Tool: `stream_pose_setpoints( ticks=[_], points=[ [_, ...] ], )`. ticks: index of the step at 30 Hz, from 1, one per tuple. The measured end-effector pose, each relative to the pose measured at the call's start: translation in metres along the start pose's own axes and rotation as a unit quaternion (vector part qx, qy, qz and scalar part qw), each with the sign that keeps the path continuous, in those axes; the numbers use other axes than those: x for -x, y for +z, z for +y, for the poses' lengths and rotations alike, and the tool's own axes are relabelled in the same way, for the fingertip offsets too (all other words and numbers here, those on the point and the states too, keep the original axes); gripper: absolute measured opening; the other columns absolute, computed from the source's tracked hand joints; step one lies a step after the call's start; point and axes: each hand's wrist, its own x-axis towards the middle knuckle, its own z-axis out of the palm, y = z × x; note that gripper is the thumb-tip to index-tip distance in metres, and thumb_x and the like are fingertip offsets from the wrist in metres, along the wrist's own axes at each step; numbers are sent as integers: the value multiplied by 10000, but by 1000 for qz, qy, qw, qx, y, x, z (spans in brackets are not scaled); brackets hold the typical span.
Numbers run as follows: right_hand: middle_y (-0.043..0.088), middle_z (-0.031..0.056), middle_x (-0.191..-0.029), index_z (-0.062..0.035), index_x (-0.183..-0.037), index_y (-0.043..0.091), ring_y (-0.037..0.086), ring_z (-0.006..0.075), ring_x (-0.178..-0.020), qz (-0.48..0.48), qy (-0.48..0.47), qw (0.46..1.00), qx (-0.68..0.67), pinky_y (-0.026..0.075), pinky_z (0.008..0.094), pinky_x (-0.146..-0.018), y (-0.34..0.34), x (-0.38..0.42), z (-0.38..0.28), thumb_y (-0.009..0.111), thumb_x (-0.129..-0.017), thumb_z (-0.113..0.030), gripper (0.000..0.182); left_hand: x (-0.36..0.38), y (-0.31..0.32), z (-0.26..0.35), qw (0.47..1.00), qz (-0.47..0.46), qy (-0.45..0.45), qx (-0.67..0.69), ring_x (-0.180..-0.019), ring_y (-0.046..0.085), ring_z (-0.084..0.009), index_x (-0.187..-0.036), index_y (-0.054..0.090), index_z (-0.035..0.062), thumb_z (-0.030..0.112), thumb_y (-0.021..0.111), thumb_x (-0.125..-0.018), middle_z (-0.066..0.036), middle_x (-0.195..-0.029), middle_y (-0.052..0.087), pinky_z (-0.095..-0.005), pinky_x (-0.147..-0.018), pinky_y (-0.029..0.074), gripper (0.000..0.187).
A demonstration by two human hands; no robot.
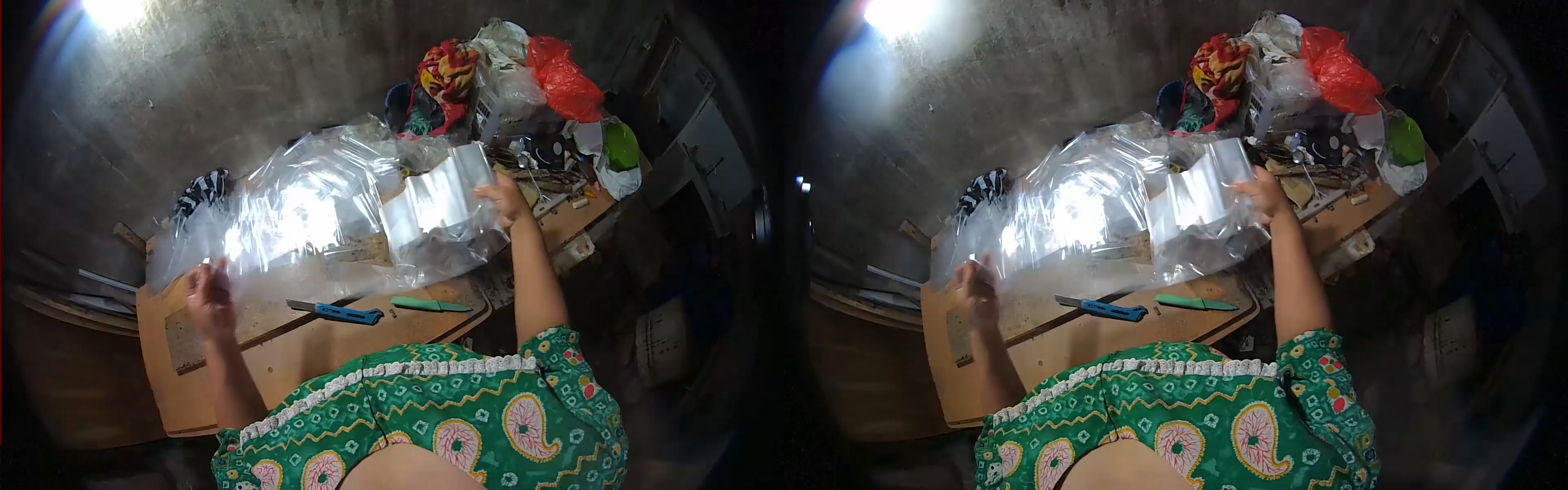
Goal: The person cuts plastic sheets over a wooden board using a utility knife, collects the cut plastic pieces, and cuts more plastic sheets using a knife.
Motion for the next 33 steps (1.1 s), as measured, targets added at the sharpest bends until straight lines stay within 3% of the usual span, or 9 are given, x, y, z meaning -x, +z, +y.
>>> stream_pose_setpoints(
  ticks=[3,5,7,9,14,17,20,25,33],
  points=[
    [576,92,-779,-1,-892,522,554,170,-647,-4,54,989,-140,447,302,-576,-9,7,29,645,-619,-106,318,10,4,31,984,127,-18,-125,-786,566,-142,-809,517,63,63,514,-819,-65,-897,571,-283,-711,458,10],
    [586,104,-862,-12,-1027,495,575,239,-743,41,133,970,198,465,367,-688,-4,4,79,597,-664,-69,381,23,-10,21,980,111,-60,-155,-802,571,-159,-799,514,60,70,513,-818,-78,-914,573,-283,-711,457,21],
    [553,157,-962,-27,-1062,476,543,311,-871,153,147,871,442,432,390,-759,21,11,96,547,-663,-31,406,39,-29,4,977,78,-101,-170,-859,586,-225,-801,495,52,82,502,-813,-111,-937,580,-281,-690,468,34],
    [421,177,-1135,-74,-1098,472,416,330,-1053,226,13,832,507,364,367,-865,53,22,86,539,-632,-31,473,57,-14,-1,959,192,-143,-149,-849,593,-238,-828,478,50,80,493,-809,-114,-926,583,-276,-654,479,38],
    [472,183,-1113,-93,-1132,460,500,368,-961,5,-26,895,445,432,411,-802,142,11,38,624,-670,-249,515,77,-29,-9,958,214,-153,-115,-838,598,-245,-861,473,51,91,490,-794,-110,-940,584,-278,-625,486,80],
    [422,241,-1163,-91,-1228,348,487,381,-1010,-135,138,824,533,431,448,-809,176,-8,35,596,-708,-307,615,80,-28,-9,959,200,-159,-119,-848,594,-255,-852,472,72,100,489,-789,-102,-941,583,-293,-639,488,72],
    [410,234,-1183,-59,-1265,284,488,384,-1009,-50,138,770,620,437,472,-791,189,-7,55,590,-718,-309,675,84,-22,-11,959,206,-159,-116,-843,596,-256,-878,481,74,102,495,-786,-102,-928,588,-294,-635,492,97],
    [463,229,-1133,-25,-1272,264,525,344,-971,-60,241,798,549,476,424,-726,189,-59,117,508,-793,-217,571,91,-24,-15,955,211,-179,-109,-839,600,-261,-878,498,63,95,509,-777,-112,-922,593,-290,-628,487,106],
    [552,190,-979,-17,-1051,474,549,339,-903,-29,37,875,481,431,373,-784,98,-62,0,587,-610,-90,461,47,-14,25,971,208,-76,-94,-769,570,-179,-850,513,84,127,474,-815,-75,-922,578,-285,-687,468,68]
  ],
)
